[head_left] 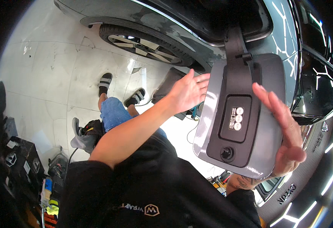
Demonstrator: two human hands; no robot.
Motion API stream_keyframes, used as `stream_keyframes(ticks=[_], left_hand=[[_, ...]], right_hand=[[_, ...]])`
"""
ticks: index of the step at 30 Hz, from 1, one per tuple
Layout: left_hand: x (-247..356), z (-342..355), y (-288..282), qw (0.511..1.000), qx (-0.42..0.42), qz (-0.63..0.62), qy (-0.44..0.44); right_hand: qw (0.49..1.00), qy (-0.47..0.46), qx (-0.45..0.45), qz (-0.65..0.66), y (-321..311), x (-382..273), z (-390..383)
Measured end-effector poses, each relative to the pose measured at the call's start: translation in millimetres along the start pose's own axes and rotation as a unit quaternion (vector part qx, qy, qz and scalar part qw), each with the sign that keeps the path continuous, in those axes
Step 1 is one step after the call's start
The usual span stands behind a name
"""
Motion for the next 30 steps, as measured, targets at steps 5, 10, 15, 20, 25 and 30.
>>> stream_keyframes(ticks=[5, 10, 15, 20, 25, 30], left_hand=[[-27.1, 8.8, 62.1, 0.981, -0.135, -0.135, -0.032], [-49.5, 1.2, 68.2, 0.994, -0.101, -0.011, 0.048], [-59.4, 0.3, 59.7, 0.984, -0.066, 0.127, 0.103], [-65.7, 3.6, 53.5, 0.957, -0.036, 0.216, 0.192], [-71.8, 4.7, 50.8, 0.904, -0.011, 0.350, 0.244], [-63.7, 8.0, 53.4, 0.872, -0.017, 0.403, 0.279]], right_hand=[[0.992, 0.005, -0.058, -0.112, -6.8, -11.7, -33.7], [0.982, 0.038, -0.097, -0.158, -9.9, -14.2, -58.3], [0.975, 0.079, -0.096, -0.182, -9.8, -9.9, -70.5], [0.974, 0.088, -0.094, -0.184, -11.3, -5.6, -74.2], [0.977, 0.094, -0.083, -0.172, -16.8, -1.7, -78.4], [0.979, 0.098, -0.078, -0.159, -22.4, 0.7, -67.7]])
Point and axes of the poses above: each hand's wrist, its own z-axis towards the middle knuckle, its own y-axis out of the palm, x = y × z, the point moved 7 cm from there along z, towards the middle knuckle, and after that the axes turned 5 degrees about y, right-handed, at the moved point
